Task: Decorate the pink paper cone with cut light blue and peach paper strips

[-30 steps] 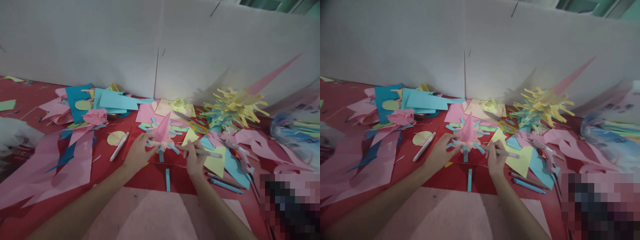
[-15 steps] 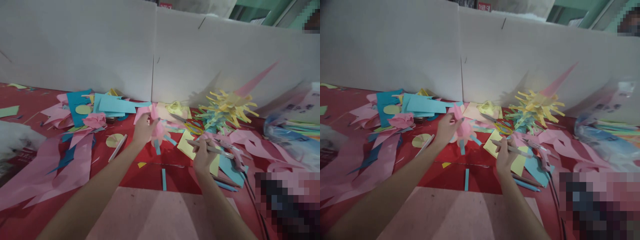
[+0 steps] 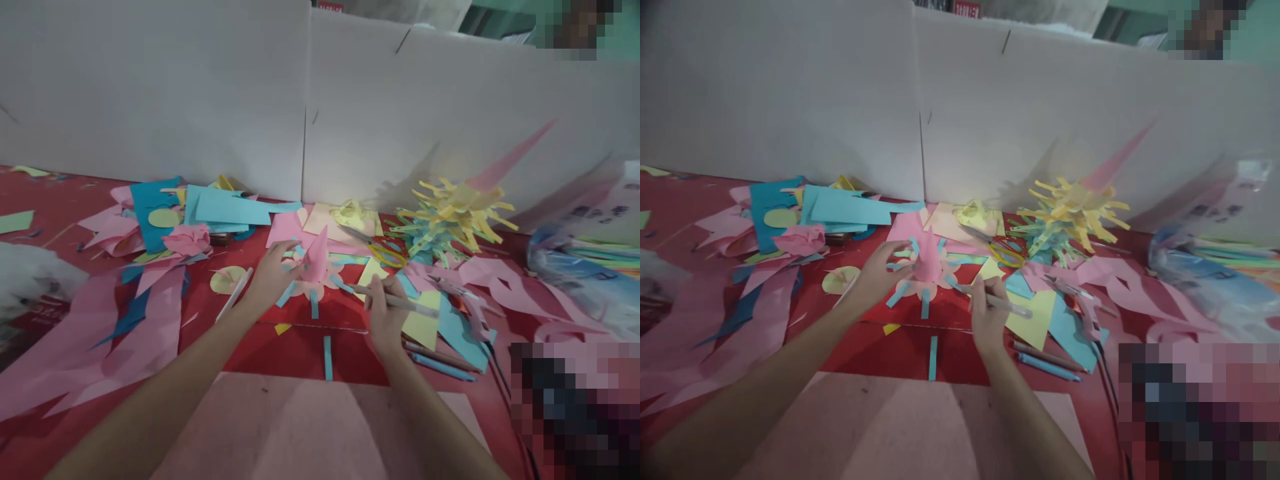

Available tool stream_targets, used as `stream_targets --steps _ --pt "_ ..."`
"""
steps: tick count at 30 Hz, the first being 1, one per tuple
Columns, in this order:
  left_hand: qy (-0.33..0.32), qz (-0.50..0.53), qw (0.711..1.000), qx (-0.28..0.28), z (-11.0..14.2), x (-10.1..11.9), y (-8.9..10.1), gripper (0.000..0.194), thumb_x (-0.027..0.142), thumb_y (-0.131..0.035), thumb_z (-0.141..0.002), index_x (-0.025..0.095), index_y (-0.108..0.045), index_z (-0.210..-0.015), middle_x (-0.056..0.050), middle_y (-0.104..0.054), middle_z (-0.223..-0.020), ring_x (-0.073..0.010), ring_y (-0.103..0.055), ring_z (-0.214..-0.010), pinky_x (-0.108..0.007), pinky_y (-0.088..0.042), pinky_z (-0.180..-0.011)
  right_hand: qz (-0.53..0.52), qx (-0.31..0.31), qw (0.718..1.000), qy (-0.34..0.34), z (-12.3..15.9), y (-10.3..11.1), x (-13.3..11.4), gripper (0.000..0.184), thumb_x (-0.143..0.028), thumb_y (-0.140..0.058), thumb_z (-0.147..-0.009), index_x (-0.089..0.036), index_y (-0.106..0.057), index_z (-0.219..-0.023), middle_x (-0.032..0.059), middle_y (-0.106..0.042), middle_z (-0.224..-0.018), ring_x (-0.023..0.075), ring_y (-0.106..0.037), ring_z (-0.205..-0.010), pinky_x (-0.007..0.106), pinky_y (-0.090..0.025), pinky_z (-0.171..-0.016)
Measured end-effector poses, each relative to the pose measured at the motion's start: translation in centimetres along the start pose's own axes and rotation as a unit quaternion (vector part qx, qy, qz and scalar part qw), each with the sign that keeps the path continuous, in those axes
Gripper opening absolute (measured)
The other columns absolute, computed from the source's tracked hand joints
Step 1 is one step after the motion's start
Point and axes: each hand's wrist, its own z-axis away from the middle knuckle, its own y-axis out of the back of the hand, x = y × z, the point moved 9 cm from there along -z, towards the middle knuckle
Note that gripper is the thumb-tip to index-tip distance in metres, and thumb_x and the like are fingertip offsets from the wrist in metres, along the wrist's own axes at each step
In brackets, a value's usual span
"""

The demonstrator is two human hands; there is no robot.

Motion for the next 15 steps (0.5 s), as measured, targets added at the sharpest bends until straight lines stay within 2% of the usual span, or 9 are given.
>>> stream_targets --steps 1,3,7,11,15 --pt "0.005 -0.021 1.000 0.018 0.8 -0.4 0.6 0.031 0.026 -0.052 -0.079 0.021 -0.053 -0.109 -0.005 -0.052 -0.115 -0.0185 -0.050 -0.107 -0.032 -0.041 -0.091 0.007 -0.024 1.000 -0.007 0.3 -0.9 0.2 0.031 -0.035 -0.050 -0.083 -0.021 -0.038 -0.058 -0.0083 -0.039 -0.042 0.0095 -0.048 -0.044 0.022 -0.034 -0.047" --pt "-0.013 -0.054 0.998 0.011 2.1 -0.9 0.7 0.020 0.026 -0.049 -0.081 0.023 -0.059 -0.098 -0.003 -0.054 -0.107 -0.0177 -0.052 -0.102 -0.033 -0.040 -0.091 0.017 -0.071 0.997 -0.016 0.8 -2.8 0.6 0.032 -0.036 -0.049 -0.084 -0.021 -0.037 -0.058 -0.0083 -0.039 -0.043 0.0083 -0.041 -0.042 0.022 -0.033 -0.047" --pt "-0.054 -0.082 0.995 -0.028 3.6 -1.4 -1.1 0.016 0.028 -0.053 -0.078 0.022 -0.061 -0.091 -0.004 -0.053 -0.099 -0.0184 -0.051 -0.099 -0.034 -0.041 -0.088 0.036 -0.169 0.985 -0.022 1.5 -5.9 1.6 0.032 -0.037 -0.049 -0.083 -0.021 -0.038 -0.057 -0.0067 -0.042 -0.047 0.0089 -0.041 -0.046 0.023 -0.034 -0.051" --pt "-0.054 -0.164 0.983 -0.066 4.1 -1.6 -3.1 0.021 0.030 -0.061 -0.070 0.025 -0.060 -0.091 -0.004 -0.053 -0.101 -0.0236 -0.050 -0.096 -0.042 -0.041 -0.082 0.055 -0.225 0.972 -0.030 1.8 -7.1 2.7 0.030 -0.038 -0.047 -0.083 -0.022 -0.041 -0.059 -0.0058 -0.045 -0.050 0.0096 -0.043 -0.048 0.024 -0.035 -0.053" --pt "-0.032 -0.191 0.979 -0.070 4.1 -1.7 -3.2 0.026 0.029 -0.062 -0.068 0.027 -0.058 -0.093 -0.005 -0.053 -0.103 -0.0249 -0.049 -0.093 -0.043 -0.040 -0.080 0.069 -0.248 0.966 -0.034 1.7 -7.4 3.2 0.031 -0.037 -0.048 -0.083 -0.022 -0.040 -0.058 -0.0056 -0.047 -0.049 0.0100 -0.045 -0.049 0.024 -0.036 -0.055"
